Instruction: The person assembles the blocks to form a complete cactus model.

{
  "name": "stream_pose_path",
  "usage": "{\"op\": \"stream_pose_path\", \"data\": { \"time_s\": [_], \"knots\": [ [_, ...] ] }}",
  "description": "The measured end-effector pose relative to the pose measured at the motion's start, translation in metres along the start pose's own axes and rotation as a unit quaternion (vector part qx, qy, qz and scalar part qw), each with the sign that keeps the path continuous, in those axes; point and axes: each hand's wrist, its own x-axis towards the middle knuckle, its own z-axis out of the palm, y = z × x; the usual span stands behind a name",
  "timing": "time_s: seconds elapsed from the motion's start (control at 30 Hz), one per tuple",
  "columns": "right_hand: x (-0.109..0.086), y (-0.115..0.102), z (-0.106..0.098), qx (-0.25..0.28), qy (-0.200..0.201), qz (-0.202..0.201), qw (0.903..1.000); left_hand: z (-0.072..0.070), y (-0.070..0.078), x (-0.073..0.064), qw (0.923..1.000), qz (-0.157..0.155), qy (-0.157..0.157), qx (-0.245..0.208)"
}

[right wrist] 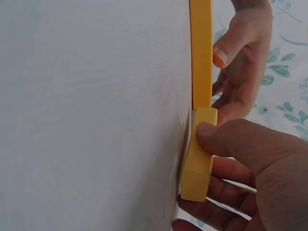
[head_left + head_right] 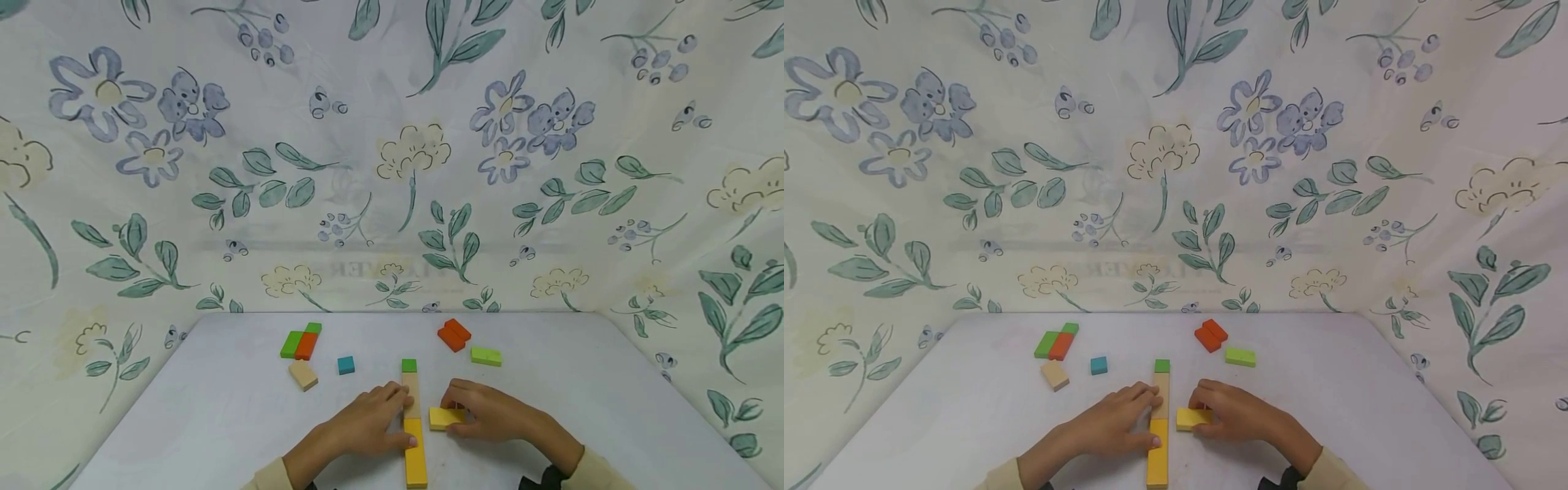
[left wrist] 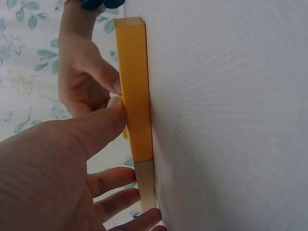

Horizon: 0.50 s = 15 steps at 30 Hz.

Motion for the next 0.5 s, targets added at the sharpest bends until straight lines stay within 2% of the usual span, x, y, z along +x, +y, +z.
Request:
{"op": "stream_pose_path", "data": {
  "time_s": [0.5],
  "knots": [
    [0.0032,-0.0021,0.0030,-0.006,0.005,-0.003,1.0000,-0.0027,0.0023,-0.0015,1.0000,-0.001,-0.003,-0.002]
  ]
}}
